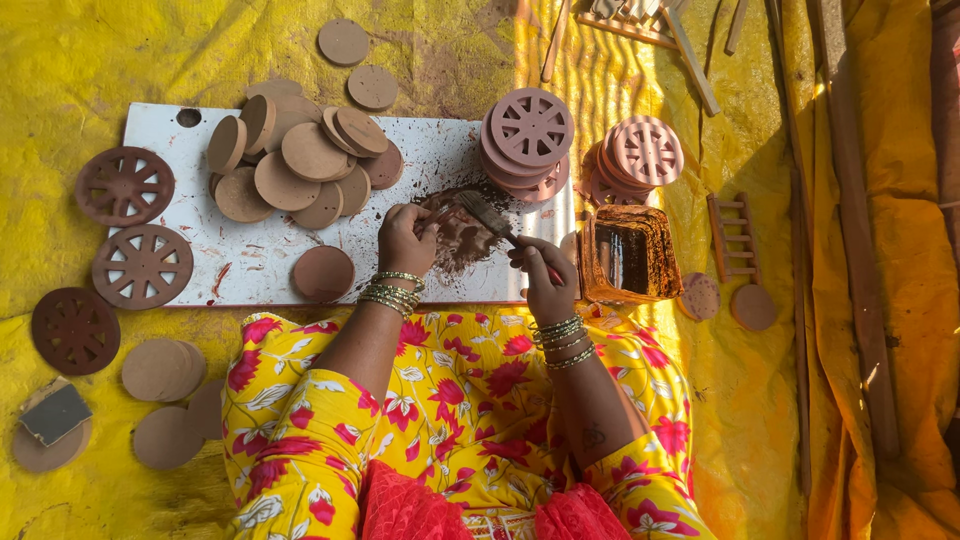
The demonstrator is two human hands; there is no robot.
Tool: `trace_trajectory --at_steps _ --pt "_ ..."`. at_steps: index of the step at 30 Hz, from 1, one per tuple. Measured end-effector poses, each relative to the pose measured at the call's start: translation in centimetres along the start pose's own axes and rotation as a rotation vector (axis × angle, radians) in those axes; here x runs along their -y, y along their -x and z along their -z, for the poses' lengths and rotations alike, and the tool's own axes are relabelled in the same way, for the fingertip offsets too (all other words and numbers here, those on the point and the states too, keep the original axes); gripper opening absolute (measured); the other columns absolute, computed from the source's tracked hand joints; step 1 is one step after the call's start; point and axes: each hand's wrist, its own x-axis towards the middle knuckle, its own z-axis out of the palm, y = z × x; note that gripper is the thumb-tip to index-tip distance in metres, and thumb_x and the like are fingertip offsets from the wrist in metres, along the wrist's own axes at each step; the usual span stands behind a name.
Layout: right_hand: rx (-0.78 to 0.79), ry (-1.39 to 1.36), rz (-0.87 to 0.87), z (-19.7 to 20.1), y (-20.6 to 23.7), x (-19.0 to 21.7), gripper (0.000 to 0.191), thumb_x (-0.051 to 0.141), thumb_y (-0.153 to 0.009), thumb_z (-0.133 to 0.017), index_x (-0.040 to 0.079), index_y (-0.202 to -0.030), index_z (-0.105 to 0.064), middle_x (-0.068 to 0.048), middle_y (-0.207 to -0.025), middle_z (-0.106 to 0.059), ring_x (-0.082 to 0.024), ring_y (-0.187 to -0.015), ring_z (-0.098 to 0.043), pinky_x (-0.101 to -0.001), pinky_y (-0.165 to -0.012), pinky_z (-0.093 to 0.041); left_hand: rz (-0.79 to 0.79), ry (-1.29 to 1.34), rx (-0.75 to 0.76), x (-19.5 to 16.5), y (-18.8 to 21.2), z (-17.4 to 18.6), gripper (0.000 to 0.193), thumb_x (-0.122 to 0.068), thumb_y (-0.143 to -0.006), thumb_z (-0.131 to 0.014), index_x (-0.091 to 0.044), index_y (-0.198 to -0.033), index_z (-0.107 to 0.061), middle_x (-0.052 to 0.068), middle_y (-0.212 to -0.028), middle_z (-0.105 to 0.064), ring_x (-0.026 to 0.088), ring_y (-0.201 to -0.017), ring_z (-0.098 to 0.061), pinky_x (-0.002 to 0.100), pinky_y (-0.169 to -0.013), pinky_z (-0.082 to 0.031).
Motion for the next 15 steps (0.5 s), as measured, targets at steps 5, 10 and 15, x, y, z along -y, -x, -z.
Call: trace_trajectory --at_steps 5,10,15 --pt "0.050 0.068 0.037 -0.1 -0.4 -0.5 0.024 0.011 -0.106 -0.057 -0.005 -0.118 -0.070 -0.011 -0.098 -0.076 -0.014 -0.087 -0.071 -0.0287 -0.081 -0.058 -0.040 -0.008 -0.010 0.1 0.2 0.0 0.017 -0.002 -0.080 -0.076 -0.001 -0.095 -0.068 0.014 -0.098 -0.066 0.028 -0.083 -0.069 0.038 -0.076 -0.058" --pt "0.000 0.038 0.004 0.3 -0.9 -1.0 0.025 0.013 -0.106 -0.056 -0.004 -0.119 -0.070 -0.010 -0.098 -0.076 -0.014 -0.087 -0.071 -0.0271 -0.079 -0.056 -0.001 0.006 -0.024 0.3 -0.1 0.0 0.019 -0.005 -0.078 -0.077 -0.001 -0.094 -0.068 0.015 -0.097 -0.067 0.029 -0.081 -0.069 0.039 -0.075 -0.058" --pt "0.073 0.022 -0.003 0.1 -0.4 -1.3 0.025 0.012 -0.106 -0.057 -0.004 -0.119 -0.070 -0.010 -0.098 -0.075 -0.014 -0.087 -0.071 -0.0270 -0.076 -0.054 0.002 0.025 -0.065 0.5 -0.2 0.0 0.019 -0.008 -0.076 -0.077 -0.002 -0.092 -0.068 0.015 -0.096 -0.068 0.029 -0.082 -0.070 0.038 -0.076 -0.059"
